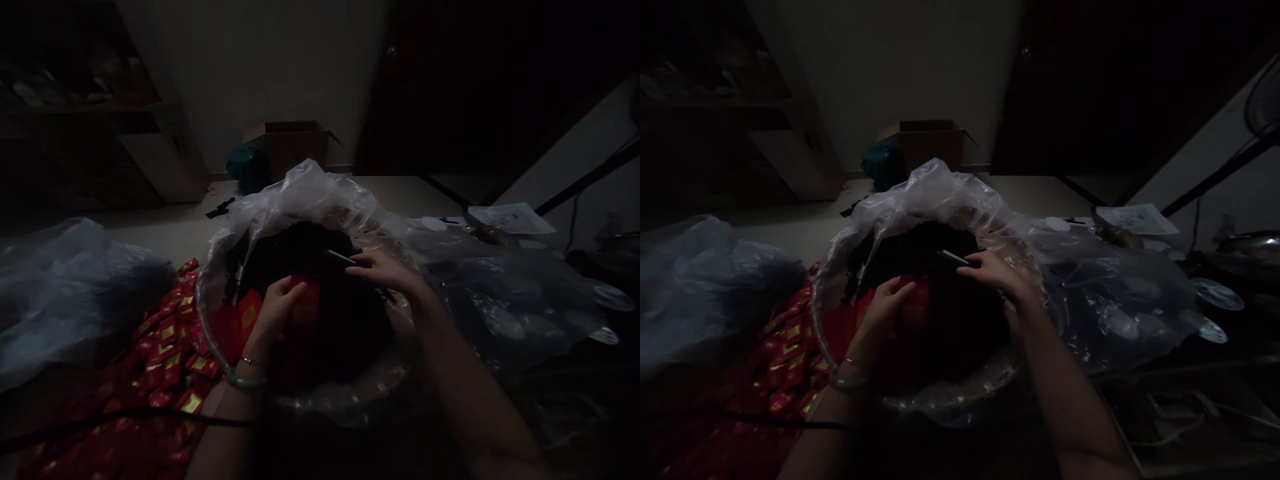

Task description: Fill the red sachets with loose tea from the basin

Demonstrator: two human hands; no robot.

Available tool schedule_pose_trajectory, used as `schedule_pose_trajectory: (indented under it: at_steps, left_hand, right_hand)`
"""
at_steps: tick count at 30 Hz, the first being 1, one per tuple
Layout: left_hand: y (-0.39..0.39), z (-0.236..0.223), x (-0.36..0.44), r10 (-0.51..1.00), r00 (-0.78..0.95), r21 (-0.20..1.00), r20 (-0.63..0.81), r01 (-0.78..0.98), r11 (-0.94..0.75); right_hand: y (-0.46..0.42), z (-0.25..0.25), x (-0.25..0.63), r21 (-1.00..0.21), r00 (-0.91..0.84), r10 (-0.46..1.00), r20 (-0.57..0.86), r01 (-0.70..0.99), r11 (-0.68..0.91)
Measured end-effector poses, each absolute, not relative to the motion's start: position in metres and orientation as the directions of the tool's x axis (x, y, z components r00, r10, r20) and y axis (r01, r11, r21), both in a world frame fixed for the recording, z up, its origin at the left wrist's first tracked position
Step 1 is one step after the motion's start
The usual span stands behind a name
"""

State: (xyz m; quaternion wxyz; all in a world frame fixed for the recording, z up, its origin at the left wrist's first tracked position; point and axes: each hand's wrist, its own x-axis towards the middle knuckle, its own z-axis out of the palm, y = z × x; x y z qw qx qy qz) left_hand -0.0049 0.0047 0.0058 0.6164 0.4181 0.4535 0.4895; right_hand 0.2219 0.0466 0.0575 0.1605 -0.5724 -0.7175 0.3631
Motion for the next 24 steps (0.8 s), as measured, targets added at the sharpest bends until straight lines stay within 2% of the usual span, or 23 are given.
schedule_pose_trajectory:
  at_steps: [3, 5, 7, 9, 12, 16, 19, 21, 24]
  left_hand:
    - [0.005, 0.003, -0.006, 0.993, 0.035, 0.968, -0.112, -0.222, 0.117]
    - [0.005, 0.001, -0.005, 0.995, 0.017, 0.972, -0.096, -0.214, 0.097]
    - [0.005, -0.001, -0.004, 0.997, 0.019, 0.972, -0.08, -0.218, 0.082]
    - [0.005, -0.003, -0.002, 0.996, 0.025, 0.969, -0.085, -0.231, 0.088]
    - [0.005, -0.004, -0.002, 0.992, 0.042, 0.968, -0.123, -0.215, 0.129]
    - [0.007, -0.003, -0.006, 0.986, 0.087, 0.96, -0.143, -0.228, 0.16]
    - [0.008, -0.004, -0.009, 0.988, 0.097, 0.968, -0.116, -0.211, 0.134]
    - [0.009, -0.004, -0.01, 0.991, 0.084, 0.98, -0.1, -0.161, 0.113]
    - [0.01, -0.005, -0.01, 0.984, 0.117, 0.981, -0.137, -0.121, 0.151]
  right_hand:
    - [0.052, 0.05, 0.234, -0.517, -0.247, 0.931, -0.268, 0.852, 0.078]
    - [0.05, 0.046, 0.229, -0.471, -0.22, 0.943, -0.251, 0.879, 0.08]
    - [0.045, 0.043, 0.213, -0.563, -0.235, 0.963, -0.131, 0.817, 0.123]
    - [0.038, 0.04, 0.192, -0.719, -0.271, 0.962, 0.011, 0.667, 0.196]
    - [0.03, 0.035, 0.163, -0.845, -0.304, 0.947, 0.103, 0.476, 0.245]
    - [0.028, 0.033, 0.151, -0.88, -0.275, 0.955, 0.114, 0.418, 0.226]
    - [0.03, 0.037, 0.153, -0.878, -0.319, 0.94, 0.117, 0.41, 0.248]
    - [0.029, 0.042, 0.156, -0.883, -0.354, 0.932, 0.079, 0.408, 0.23]
    - [0.028, 0.051, 0.161, -0.904, -0.371, 0.926, -0.064, 0.415, 0.104]
